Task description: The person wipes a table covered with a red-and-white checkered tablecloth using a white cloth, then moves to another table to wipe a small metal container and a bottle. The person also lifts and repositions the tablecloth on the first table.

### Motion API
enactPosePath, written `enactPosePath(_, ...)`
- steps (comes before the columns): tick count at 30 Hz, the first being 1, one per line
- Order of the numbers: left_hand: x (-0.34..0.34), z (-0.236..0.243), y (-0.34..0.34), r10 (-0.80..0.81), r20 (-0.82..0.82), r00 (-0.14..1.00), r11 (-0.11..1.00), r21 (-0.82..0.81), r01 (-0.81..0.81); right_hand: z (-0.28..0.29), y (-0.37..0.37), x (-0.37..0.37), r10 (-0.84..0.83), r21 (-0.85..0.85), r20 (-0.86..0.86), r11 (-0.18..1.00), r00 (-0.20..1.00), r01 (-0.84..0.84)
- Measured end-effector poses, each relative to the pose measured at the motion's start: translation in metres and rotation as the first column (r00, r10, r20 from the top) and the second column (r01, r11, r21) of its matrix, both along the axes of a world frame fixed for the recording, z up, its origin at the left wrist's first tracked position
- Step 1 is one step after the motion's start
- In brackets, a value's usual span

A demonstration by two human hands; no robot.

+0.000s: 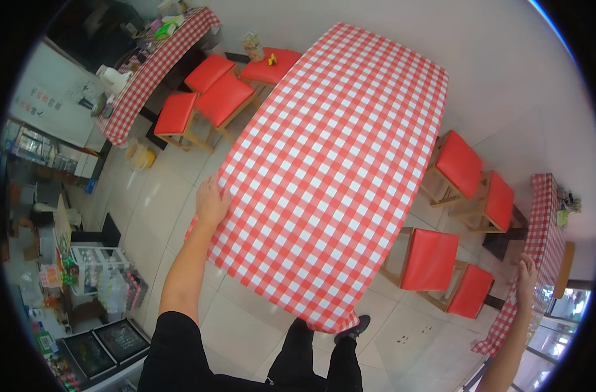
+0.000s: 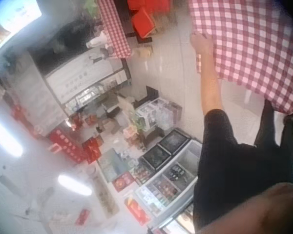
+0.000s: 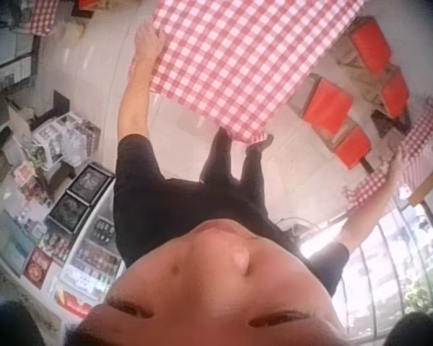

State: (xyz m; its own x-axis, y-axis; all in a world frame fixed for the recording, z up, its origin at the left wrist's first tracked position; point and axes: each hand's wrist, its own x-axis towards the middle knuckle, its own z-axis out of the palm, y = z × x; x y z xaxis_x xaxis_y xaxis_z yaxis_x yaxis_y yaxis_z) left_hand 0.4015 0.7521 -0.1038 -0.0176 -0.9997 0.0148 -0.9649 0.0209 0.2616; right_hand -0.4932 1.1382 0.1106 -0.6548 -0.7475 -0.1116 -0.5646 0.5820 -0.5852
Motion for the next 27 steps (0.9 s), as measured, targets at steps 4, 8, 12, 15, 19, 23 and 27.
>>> enactPosePath(4, -0.061, -0.012, -0.081, -0.248, -0.011, 0.969, 0.967, -0.063, 0.247, 0.006, 0.001, 0.001, 0.027, -0.011, -0.004, 1.000, 1.000, -0.027)
enactPosePath(8, -0.109, -0.026, -0.173, -0.252, 0.106, 0.962, 0.965, -0.043, 0.258, 0.012, -0.005, 0.014, -0.028, 0.076, -0.015, 0.997, 0.999, 0.029)
enactPosePath(12, -0.165, -0.022, -0.227, -0.148, 0.070, 0.987, 0.987, 0.076, 0.142, 0.026, 0.008, 0.025, -0.099, 0.061, -0.029, 0.993, 0.995, 0.100)
enactPosePath(15, -0.174, -0.010, -0.254, -0.055, -0.004, 0.998, 0.983, 0.177, 0.055, 0.024, 0.007, 0.030, -0.172, 0.030, -0.015, 0.985, 0.985, 0.172)
enactPosePath(19, -0.158, -0.020, -0.284, 0.002, -0.062, 0.998, 0.979, 0.204, 0.011, 0.023, -0.011, 0.045, -0.175, 0.017, 0.033, 0.984, 0.984, 0.175)
enactPosePath(23, -0.163, -0.033, -0.288, 0.040, -0.212, 0.977, 0.987, 0.160, -0.006, 0.024, 0.001, 0.039, -0.206, -0.004, 0.106, 0.978, 0.973, 0.208)
enactPosePath(27, -0.160, -0.034, -0.282, 0.103, -0.130, 0.986, 0.980, 0.184, -0.078, 0.029, -0.012, 0.053, -0.212, 0.060, 0.064, 0.976, 0.975, 0.208)
